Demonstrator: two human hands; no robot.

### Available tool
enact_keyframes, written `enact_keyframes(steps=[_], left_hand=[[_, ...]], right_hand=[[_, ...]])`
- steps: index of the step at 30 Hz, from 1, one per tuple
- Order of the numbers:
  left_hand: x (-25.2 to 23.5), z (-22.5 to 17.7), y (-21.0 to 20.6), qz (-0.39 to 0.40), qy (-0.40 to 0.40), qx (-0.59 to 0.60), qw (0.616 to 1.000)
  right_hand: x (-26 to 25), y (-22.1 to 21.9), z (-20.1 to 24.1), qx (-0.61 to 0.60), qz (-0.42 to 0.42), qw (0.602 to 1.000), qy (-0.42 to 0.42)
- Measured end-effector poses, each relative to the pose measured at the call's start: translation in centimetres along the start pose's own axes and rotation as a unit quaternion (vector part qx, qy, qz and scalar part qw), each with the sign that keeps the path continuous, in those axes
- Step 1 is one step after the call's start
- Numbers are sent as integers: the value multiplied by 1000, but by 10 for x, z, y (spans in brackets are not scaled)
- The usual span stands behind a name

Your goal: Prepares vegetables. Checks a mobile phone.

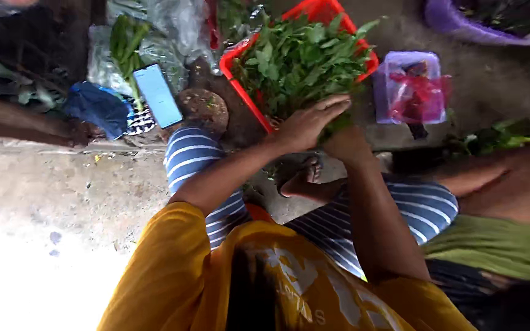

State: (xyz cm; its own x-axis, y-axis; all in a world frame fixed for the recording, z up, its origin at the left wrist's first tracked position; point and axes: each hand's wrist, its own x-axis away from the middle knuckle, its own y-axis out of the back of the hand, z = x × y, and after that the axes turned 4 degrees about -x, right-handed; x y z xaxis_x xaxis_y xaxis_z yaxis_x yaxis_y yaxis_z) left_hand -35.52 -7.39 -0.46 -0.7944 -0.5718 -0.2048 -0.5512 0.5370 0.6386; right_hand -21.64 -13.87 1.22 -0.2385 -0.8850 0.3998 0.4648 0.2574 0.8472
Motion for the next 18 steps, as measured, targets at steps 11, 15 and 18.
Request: enact_keyframes(steps=[11,15,18], left_hand=[[6,1,-26,22,26,-45,998],[5,-8,-31,38,-29,-46,998],[8,-12,-39,11,-128,-87,988]], right_hand=[[14,16,-40,-546,17,837,36],[22,-13,-36,-633,-136,762,23],[18,-38,-35,-408,-235,876,104]])
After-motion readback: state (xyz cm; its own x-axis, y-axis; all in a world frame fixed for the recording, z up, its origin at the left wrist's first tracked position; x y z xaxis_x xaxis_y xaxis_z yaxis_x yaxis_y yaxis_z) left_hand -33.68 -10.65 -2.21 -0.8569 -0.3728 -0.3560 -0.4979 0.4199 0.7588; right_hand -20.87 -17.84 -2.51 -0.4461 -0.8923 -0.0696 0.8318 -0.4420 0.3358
